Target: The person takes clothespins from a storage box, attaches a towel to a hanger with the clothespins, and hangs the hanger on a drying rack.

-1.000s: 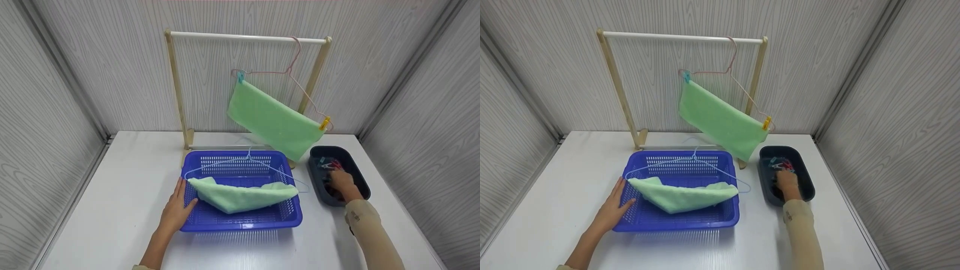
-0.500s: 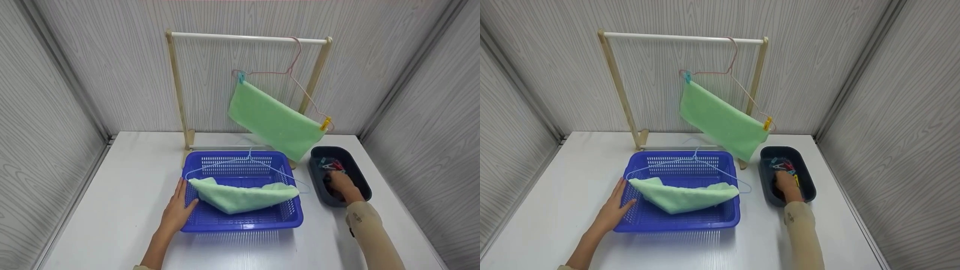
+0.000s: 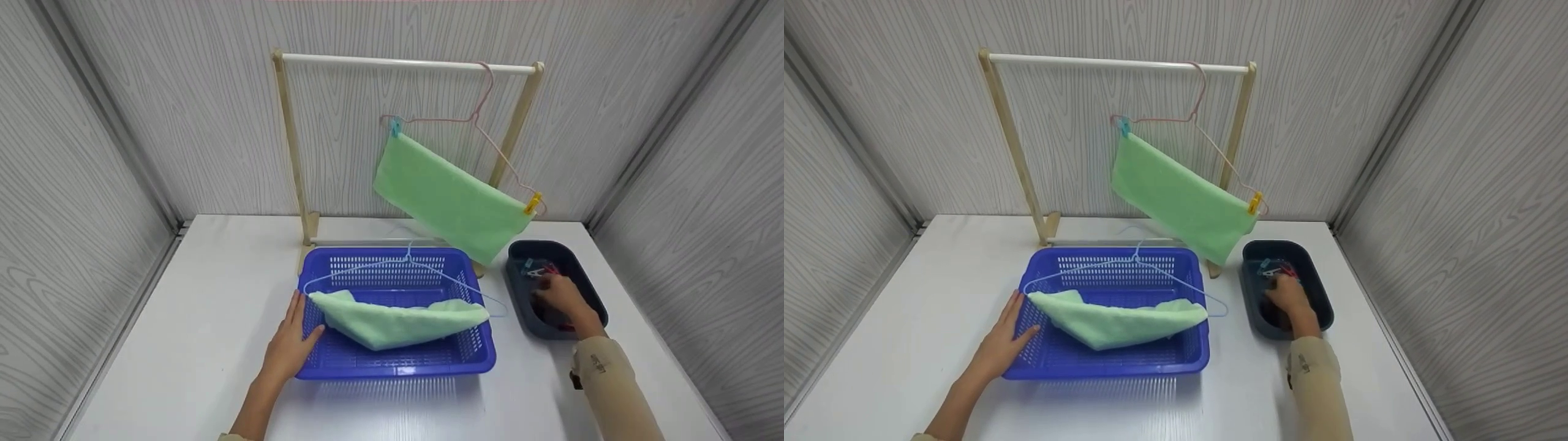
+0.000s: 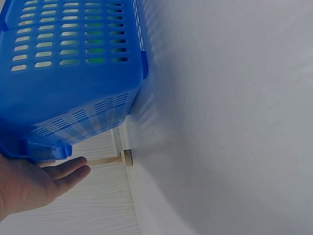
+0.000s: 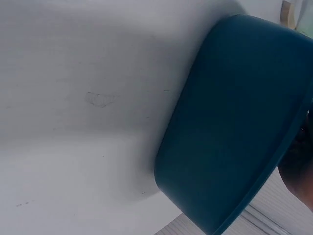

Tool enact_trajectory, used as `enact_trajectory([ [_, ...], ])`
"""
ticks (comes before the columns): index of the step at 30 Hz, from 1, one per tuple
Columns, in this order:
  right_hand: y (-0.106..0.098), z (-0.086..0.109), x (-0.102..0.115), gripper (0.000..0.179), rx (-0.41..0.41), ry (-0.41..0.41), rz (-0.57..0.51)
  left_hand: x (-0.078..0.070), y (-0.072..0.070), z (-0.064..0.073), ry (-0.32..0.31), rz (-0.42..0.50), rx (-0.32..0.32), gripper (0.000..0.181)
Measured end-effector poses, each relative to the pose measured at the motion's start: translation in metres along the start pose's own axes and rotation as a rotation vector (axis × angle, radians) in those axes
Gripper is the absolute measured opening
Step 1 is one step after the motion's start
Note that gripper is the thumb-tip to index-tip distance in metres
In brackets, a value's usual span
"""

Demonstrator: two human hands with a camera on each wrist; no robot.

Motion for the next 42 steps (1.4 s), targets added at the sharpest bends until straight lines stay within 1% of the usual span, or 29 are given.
enact_trajectory([
  [4,-0.006,0.002,-0.001,0.026,-0.022,0.019,-0.054,0.000,0.001,-0.001,0.002,0.004,0.000,0.074],
  [10,-0.015,0.010,-0.001,0.033,-0.069,0.048,-0.119,0.000,0.002,-0.001,0.000,0.012,0.011,0.074],
  [15,-0.018,0.015,0.001,0.035,-0.072,0.069,-0.147,0.000,0.000,0.000,0.007,0.012,0.001,0.074],
  [18,-0.019,0.017,0.005,0.035,-0.087,0.060,-0.155,0.000,0.000,0.000,0.009,0.014,-0.002,0.074],
  [25,-0.025,0.019,0.013,0.036,-0.134,0.043,-0.187,0.001,0.002,0.000,-0.007,0.031,0.004,0.074],
  [31,-0.032,0.022,0.019,0.039,-0.168,0.042,-0.246,0.001,0.001,-0.001,0.007,0.024,-0.005,0.074],
  [35,-0.034,0.023,0.027,0.038,-0.186,0.037,-0.279,0.000,0.001,-0.001,0.009,0.023,-0.006,0.074],
  [42,-0.041,0.028,0.044,0.036,-0.207,0.041,-0.290,0.001,0.001,0.000,-0.004,0.019,0.001,0.074],
])
Point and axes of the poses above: each hand's wrist, its own z-axis away from the middle knuckle, its own y-axis out of the palm, x = y × z, the point moved 7 cm from there along -z, towards the middle knuckle, and after that the axes turned 9 degrees about z, right-handed, at the moved point
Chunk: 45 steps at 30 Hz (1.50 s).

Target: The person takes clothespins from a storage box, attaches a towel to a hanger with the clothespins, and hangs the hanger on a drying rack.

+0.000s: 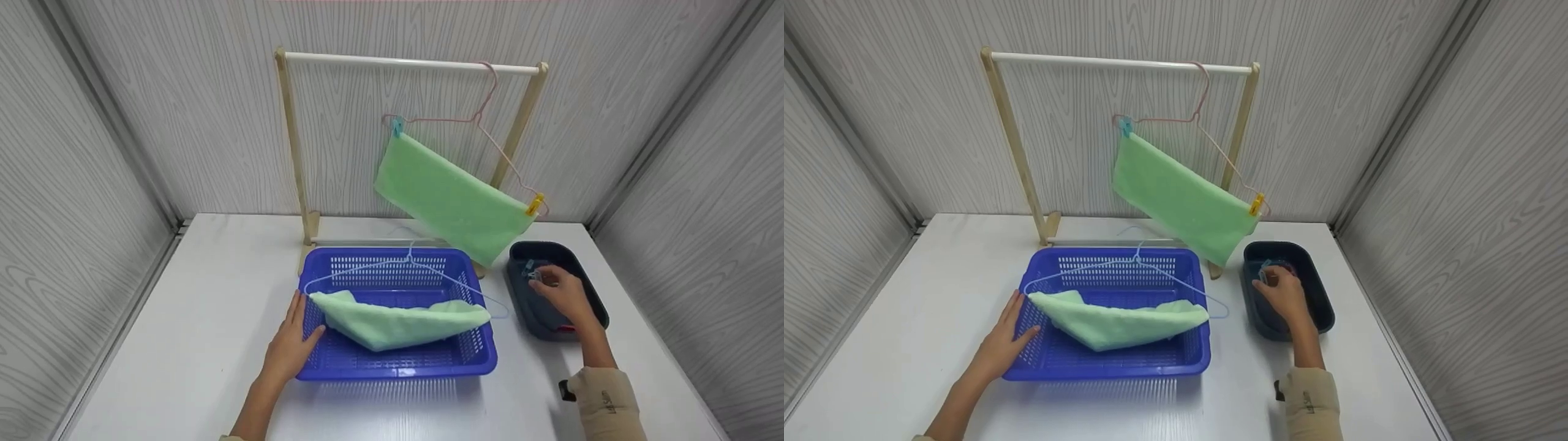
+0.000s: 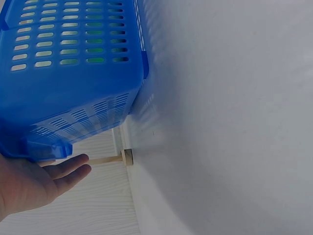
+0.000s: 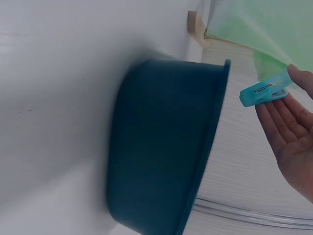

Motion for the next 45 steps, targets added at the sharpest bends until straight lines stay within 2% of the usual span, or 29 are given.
enact_trajectory([
  [7,-0.006,0.004,0.027,0.038,-0.024,-0.010,-0.056,0.000,0.000,0.001,-0.011,0.011,0.001,0.074],
  [13,-0.010,0.015,0.054,0.036,-0.093,-0.058,-0.179,0.000,0.002,0.001,-0.012,0.017,0.005,0.074],
  [16,-0.013,0.025,0.076,0.033,-0.129,-0.083,-0.233,0.000,0.003,0.001,-0.013,0.020,0.008,0.074],
  [20,-0.015,0.036,0.103,0.032,-0.130,-0.086,-0.263,0.000,0.002,0.001,-0.018,0.034,-0.001,0.074],
  [23,-0.013,0.038,0.113,0.032,-0.114,-0.066,-0.277,0.001,0.000,0.001,-0.021,0.051,-0.012,0.073],
  [29,-0.009,0.041,0.127,0.032,-0.101,-0.090,-0.305,0.003,-0.001,-0.001,-0.023,0.070,-0.030,0.072],
  [37,-0.004,0.047,0.135,0.032,-0.089,-0.096,-0.306,0.004,0.001,-0.001,-0.026,0.109,-0.023,0.069],
  [45,-0.004,0.047,0.143,0.030,-0.083,-0.152,-0.337,0.001,-0.003,-0.003,-0.003,0.126,-0.028,0.068],
])
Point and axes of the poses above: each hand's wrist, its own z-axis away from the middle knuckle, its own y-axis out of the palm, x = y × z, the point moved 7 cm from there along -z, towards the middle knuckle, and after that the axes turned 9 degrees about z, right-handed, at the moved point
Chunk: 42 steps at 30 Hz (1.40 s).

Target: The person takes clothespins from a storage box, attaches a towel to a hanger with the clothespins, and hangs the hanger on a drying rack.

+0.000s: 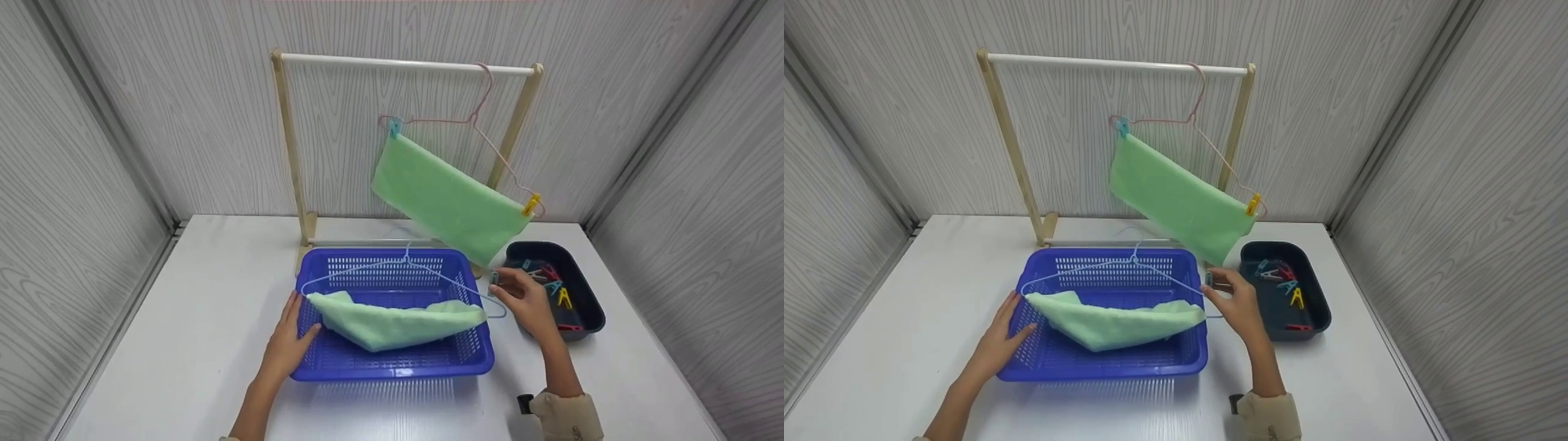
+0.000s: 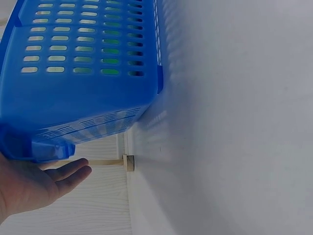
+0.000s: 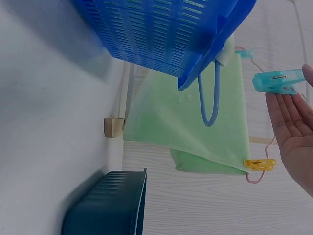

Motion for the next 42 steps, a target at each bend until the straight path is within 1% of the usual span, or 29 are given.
enact_trajectory([
  [2,0.000,-0.001,0.001,0.030,0.000,-0.015,-0.008,-0.001,-0.001,-0.001,-0.006,0.001,0.010,0.068],
  [5,0.001,-0.001,0.001,0.029,0.007,-0.027,-0.017,-0.002,-0.003,-0.003,-0.011,0.005,0.005,0.067],
  [11,0.002,0.001,0.002,0.028,0.024,-0.023,-0.029,-0.007,-0.011,-0.009,-0.012,0.022,-0.038,0.058],
  [15,0.002,0.001,0.003,0.028,0.030,-0.033,-0.031,-0.011,-0.020,-0.016,-0.009,0.015,-0.057,0.054],
  [17,0.002,0.001,0.004,0.028,0.028,-0.036,-0.021,-0.014,-0.025,-0.020,0.003,0.002,-0.061,0.052],
  [22,0.001,0.001,0.005,0.027,0.021,-0.035,-0.013,-0.024,-0.036,-0.034,0.062,-0.047,-0.079,0.047],
  [27,0.001,0.001,0.003,0.027,0.016,-0.034,-0.013,-0.032,-0.042,-0.052,0.127,-0.078,-0.095,0.040],
  [30,0.002,0.002,0.001,0.029,0.019,-0.032,-0.003,-0.035,-0.040,-0.062,0.171,-0.101,-0.092,0.033],
  [33,0.002,0.003,0.001,0.030,0.025,-0.033,-0.004,-0.035,-0.036,-0.071,0.210,-0.129,-0.076,0.028],
  [37,0.002,0.003,0.001,0.030,0.026,-0.030,-0.010,-0.034,-0.029,-0.081,0.244,-0.177,-0.047,0.027],
  [40,0.002,0.003,-0.001,0.030,0.024,-0.039,0.008,-0.032,-0.024,-0.087,0.272,-0.225,-0.038,0.026],
  [42,0.002,0.003,-0.010,0.030,0.023,-0.028,0.007,-0.031,-0.022,-0.090,0.300,-0.269,-0.040,0.026],
])
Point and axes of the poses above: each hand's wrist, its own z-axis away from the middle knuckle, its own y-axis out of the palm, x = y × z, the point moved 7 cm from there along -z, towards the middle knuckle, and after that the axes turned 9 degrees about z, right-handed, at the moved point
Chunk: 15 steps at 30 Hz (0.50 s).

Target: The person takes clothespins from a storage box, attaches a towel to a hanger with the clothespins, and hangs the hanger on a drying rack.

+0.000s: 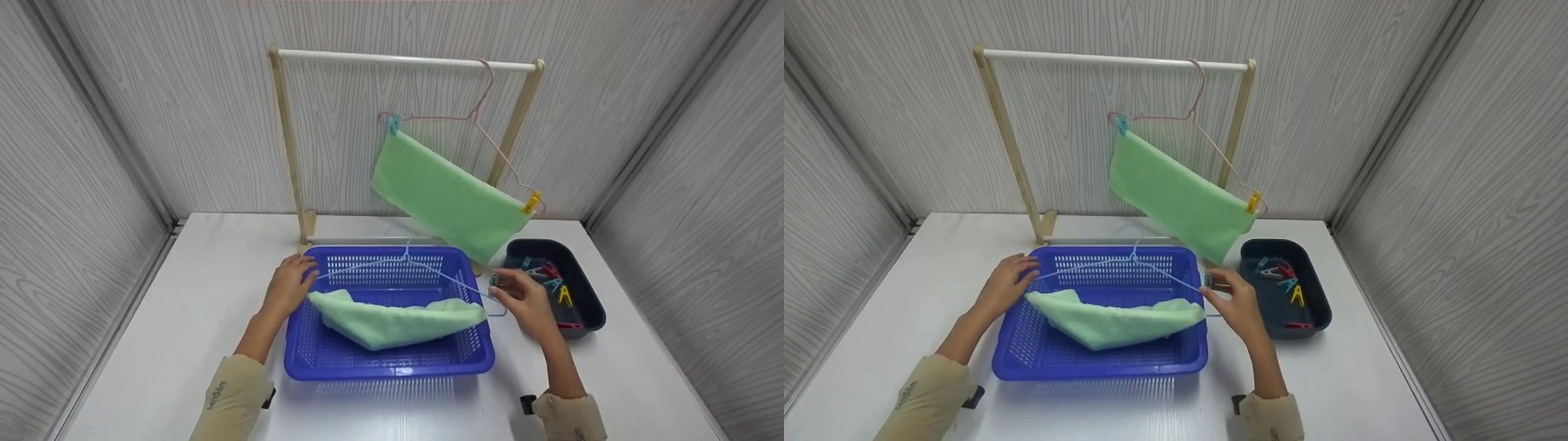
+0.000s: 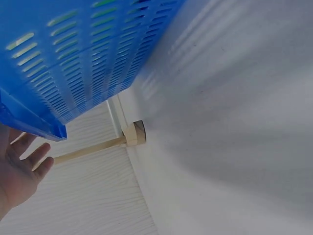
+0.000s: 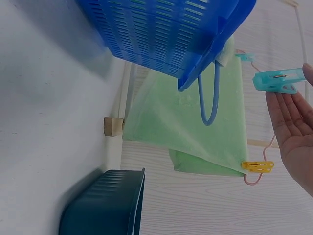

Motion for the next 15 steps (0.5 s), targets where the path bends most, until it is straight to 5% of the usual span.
enact_trajectory([
  [6,0.003,-0.001,-0.028,0.032,-0.011,0.043,0.002,0.003,0.008,-0.004,0.065,-0.072,0.001,0.024],
  [15,0.004,-0.002,-0.024,0.031,-0.008,0.045,0.012,0.003,0.018,-0.008,0.097,-0.077,0.038,0.026],
])
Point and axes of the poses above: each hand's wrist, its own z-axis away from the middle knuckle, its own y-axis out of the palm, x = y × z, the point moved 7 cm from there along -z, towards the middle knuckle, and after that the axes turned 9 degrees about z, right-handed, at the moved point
